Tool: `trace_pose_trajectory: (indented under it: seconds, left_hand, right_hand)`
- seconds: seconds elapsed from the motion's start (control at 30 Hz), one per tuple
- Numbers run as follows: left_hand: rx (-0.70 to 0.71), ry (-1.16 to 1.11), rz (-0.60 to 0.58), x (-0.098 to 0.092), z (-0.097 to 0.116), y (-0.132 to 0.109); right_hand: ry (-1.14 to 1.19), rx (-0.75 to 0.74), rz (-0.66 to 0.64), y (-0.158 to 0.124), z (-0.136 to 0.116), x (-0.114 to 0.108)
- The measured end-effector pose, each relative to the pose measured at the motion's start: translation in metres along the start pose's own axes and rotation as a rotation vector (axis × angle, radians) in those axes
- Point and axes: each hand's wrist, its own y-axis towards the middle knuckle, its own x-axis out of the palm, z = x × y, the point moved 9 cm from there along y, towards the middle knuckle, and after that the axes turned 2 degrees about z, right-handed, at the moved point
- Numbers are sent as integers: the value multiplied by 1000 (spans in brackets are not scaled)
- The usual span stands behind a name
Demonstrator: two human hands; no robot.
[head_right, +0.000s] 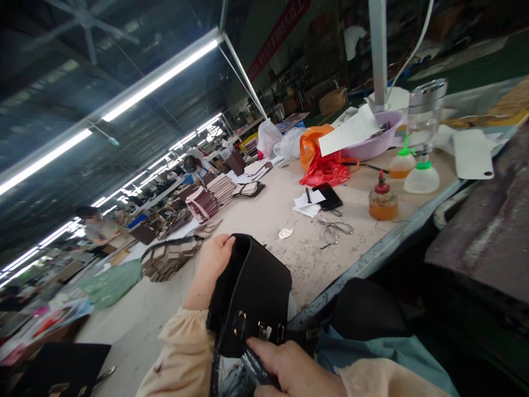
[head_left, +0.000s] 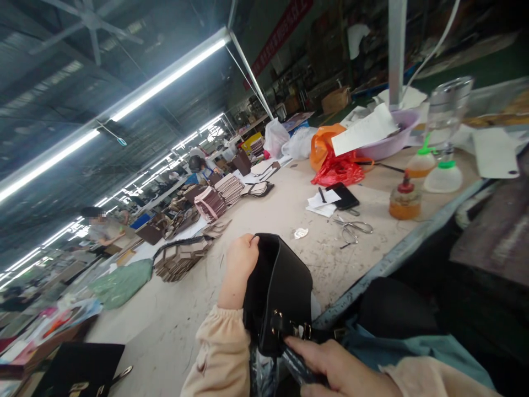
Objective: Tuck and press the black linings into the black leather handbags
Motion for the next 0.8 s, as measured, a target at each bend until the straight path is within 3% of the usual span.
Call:
trace_pose_trajectory:
  seconds: [0.27, 0.47, 0.63, 0.8]
  left_hand:
    - [-24, 111, 16, 1, 3, 5]
    - [46, 74, -5, -1, 6, -3]
    - [69, 31, -13, 0, 2, -4]
    - [14, 4, -23, 1, -7, 6]
  right_hand:
    - [-92, 57, 25, -3, 3, -3]
    - [63, -29, -4, -9, -9, -8]
    - [-16, 65, -7, -13, 7, 1]
    - [-11, 35, -17, -12, 12, 9]
